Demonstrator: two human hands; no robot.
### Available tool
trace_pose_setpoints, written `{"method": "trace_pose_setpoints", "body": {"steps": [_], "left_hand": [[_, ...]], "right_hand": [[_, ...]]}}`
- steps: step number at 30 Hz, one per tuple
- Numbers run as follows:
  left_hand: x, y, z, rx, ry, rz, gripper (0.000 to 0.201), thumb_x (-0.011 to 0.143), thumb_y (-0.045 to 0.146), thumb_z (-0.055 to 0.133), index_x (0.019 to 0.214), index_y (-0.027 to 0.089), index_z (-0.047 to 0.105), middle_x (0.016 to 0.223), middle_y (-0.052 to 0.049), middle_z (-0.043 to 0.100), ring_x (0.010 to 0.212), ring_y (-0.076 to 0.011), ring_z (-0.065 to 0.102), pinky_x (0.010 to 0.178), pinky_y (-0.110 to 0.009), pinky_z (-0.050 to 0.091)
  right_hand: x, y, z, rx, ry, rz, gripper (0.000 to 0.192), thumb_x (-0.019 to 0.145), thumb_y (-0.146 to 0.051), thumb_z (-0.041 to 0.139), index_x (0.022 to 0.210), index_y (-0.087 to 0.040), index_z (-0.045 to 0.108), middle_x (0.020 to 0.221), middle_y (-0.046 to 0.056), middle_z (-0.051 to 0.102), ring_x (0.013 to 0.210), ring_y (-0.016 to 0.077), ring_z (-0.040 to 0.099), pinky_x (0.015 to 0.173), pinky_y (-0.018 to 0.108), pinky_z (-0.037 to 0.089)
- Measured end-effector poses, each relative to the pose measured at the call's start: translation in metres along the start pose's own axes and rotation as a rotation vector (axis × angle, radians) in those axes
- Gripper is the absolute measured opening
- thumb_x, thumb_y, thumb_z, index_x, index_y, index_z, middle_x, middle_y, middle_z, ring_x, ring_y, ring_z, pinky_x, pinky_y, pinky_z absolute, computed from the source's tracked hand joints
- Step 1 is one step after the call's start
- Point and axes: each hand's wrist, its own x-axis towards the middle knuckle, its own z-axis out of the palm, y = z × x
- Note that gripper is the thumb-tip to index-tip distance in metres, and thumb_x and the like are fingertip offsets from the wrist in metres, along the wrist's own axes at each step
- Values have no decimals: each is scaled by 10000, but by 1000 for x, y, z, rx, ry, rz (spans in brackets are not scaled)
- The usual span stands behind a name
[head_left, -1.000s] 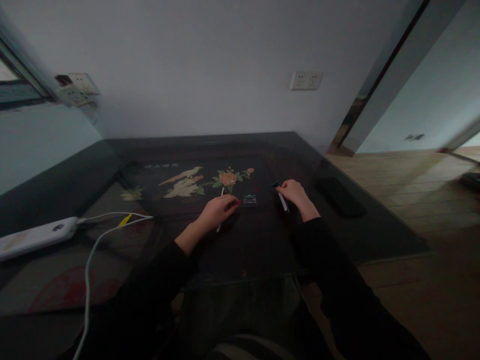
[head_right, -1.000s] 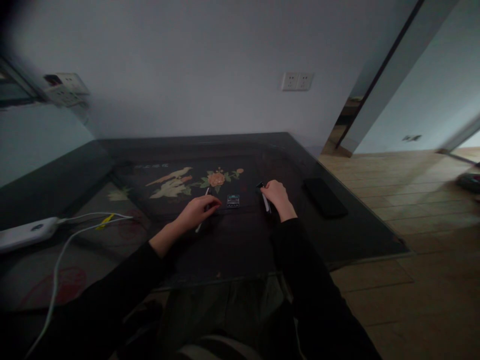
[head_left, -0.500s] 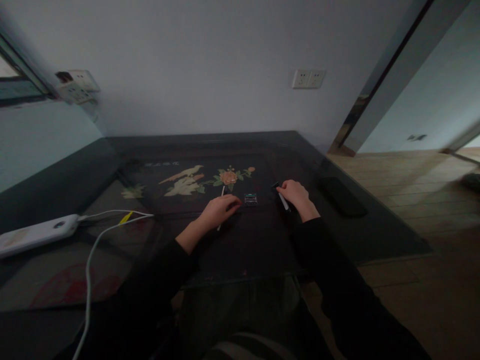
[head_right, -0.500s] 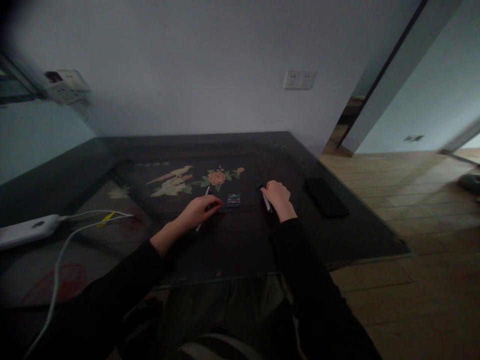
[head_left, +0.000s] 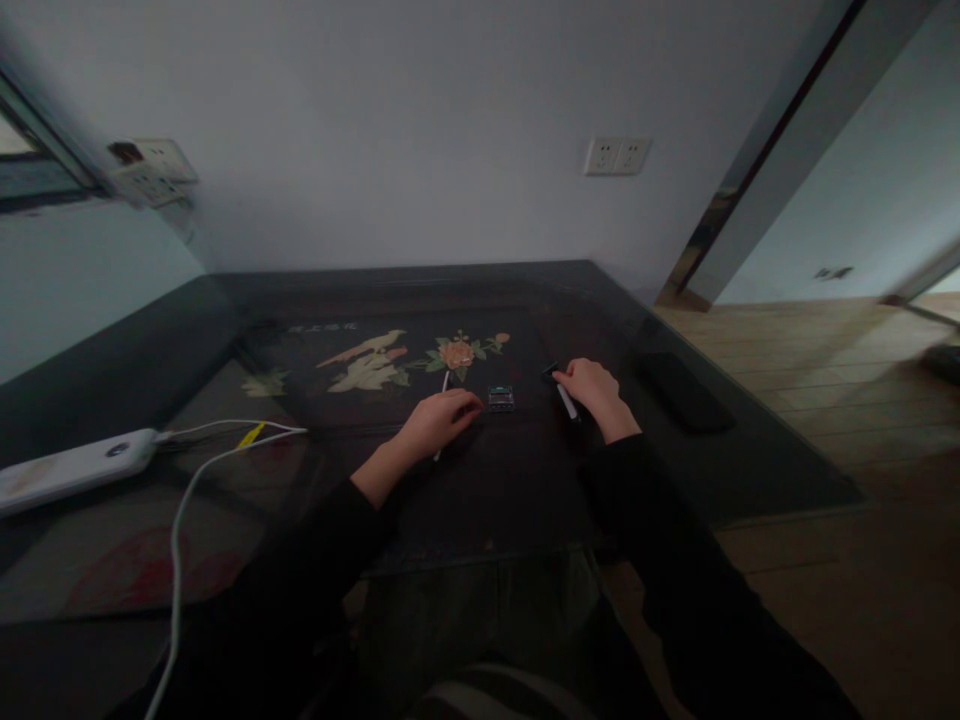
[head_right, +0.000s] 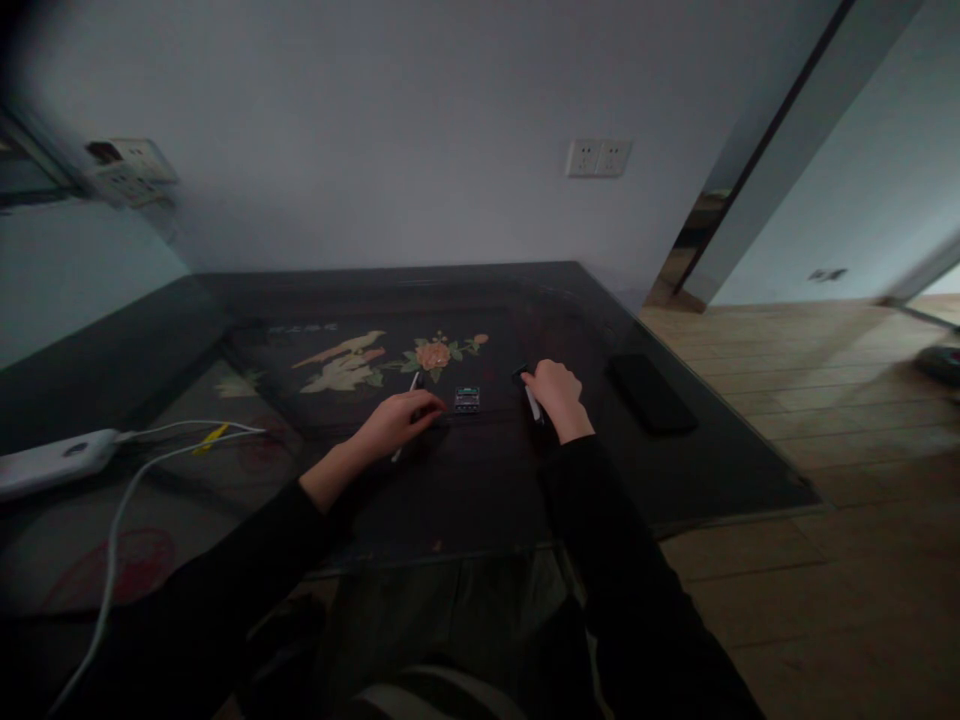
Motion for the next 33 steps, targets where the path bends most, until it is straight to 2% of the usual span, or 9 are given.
{"method": "trace_pose_setpoints", "body": {"steps": [6,9,11,13,16,18,21,26,33], "left_hand": [[0,1,1,-5,2,-15,171,949,250,520,1020,195,665,1009,-51,707,878,-173,652,777,-296,489],[0,3,0,-4,-11,-27,171,948,249,522,1018,195,668,1012,-51,706,862,-173,651,761,-295,486],[0,4,1,-4,-9,-32,171,948,251,521,1013,198,670,1018,-48,706,840,-169,648,751,-293,485],[0,4,2,-1,0,-40,171,948,247,521,1014,202,672,1019,-47,706,829,-169,647,745,-293,484],[1,5,6,7,27,-68,166,941,228,524,1012,204,673,1013,-45,708,871,-185,652,766,-303,490],[1,5,8,0,48,-92,164,938,222,525,1004,206,674,1010,-43,711,896,-193,655,784,-311,496],[3,8,12,-31,87,-116,162,937,220,524,997,208,675,1006,-42,715,892,-194,657,797,-315,501],[5,12,14,-94,168,-150,134,914,193,556,981,207,671,955,-35,716,843,-181,650,772,-303,499],[13,9,19,-53,224,-193,130,883,140,569,937,192,674,901,-40,691,832,-181,637,780,-304,493]], "right_hand": [[-4,-2,-7,80,153,-80,264,916,-429,565,926,-198,692,989,121,723,940,294,677,731,359,473],[-10,-13,-6,216,194,-267,191,913,-374,588,926,-205,678,871,66,704,817,220,649,684,304,439],[-14,-23,-1,321,154,-423,152,910,-332,606,918,-197,675,789,31,669,737,174,612,669,279,429],[-18,-31,9,359,80,-589,136,876,-306,666,932,-184,682,807,26,643,723,155,589,677,269,438],[-20,-38,27,336,31,-718,330,790,-287,774,1080,-166,672,1035,81,622,887,182,608,803,303,478],[-19,-39,37,307,25,-743,435,754,-292,810,1144,-173,658,1138,108,597,1030,223,597,896,350,477],[-18,-39,45,257,18,-748,491,725,-289,834,1169,-173,658,1177,125,587,1118,263,569,955,396,467],[-17,-41,47,231,-7,-793,396,768,-275,798,1137,-190,682,1149,110,597,1092,254,574,960,407,470],[-25,-50,47,257,-56,-878,405,755,-287,809,1120,-162,684,1121,108,602,1092,253,578,970,394,463]]}}
